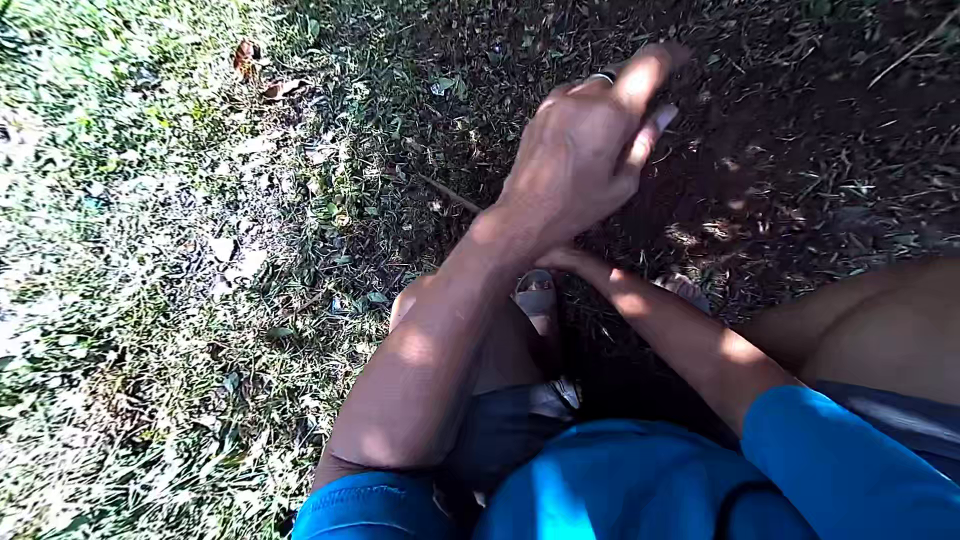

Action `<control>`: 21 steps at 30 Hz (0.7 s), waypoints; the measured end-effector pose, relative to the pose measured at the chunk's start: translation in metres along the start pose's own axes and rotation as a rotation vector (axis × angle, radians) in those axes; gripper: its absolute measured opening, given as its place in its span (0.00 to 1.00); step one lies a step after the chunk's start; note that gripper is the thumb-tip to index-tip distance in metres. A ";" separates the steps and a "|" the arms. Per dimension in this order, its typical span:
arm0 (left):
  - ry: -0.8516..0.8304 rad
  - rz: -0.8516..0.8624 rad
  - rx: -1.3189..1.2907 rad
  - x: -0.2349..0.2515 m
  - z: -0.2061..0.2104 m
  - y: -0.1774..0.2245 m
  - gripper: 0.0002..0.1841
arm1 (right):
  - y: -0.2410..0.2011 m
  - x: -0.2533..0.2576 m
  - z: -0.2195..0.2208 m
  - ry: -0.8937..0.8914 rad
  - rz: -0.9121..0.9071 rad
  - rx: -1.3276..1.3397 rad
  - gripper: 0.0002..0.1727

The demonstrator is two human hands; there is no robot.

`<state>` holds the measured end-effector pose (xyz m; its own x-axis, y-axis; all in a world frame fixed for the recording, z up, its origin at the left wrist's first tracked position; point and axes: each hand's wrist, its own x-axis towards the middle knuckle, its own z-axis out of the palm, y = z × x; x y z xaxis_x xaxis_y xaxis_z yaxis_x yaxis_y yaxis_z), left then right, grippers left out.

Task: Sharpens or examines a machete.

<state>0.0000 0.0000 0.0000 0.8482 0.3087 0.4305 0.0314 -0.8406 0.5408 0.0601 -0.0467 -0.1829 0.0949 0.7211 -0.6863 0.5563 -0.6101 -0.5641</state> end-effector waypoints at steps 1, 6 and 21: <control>0.131 -0.079 -0.011 0.002 -0.010 -0.013 0.16 | 0.012 0.011 0.001 0.014 0.063 0.053 0.20; 0.650 -0.295 -0.163 0.009 -0.026 -0.056 0.07 | 0.058 0.029 0.013 0.096 0.244 0.241 0.16; 0.427 -0.319 0.050 0.021 -0.006 -0.059 0.20 | 0.110 -0.030 0.032 0.036 -0.038 -0.122 0.20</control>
<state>0.0125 0.0587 -0.0188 0.5020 0.6974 0.5115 0.2864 -0.6921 0.6625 0.0917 -0.1461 -0.2391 0.1004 0.7554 -0.6475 0.6561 -0.5395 -0.5277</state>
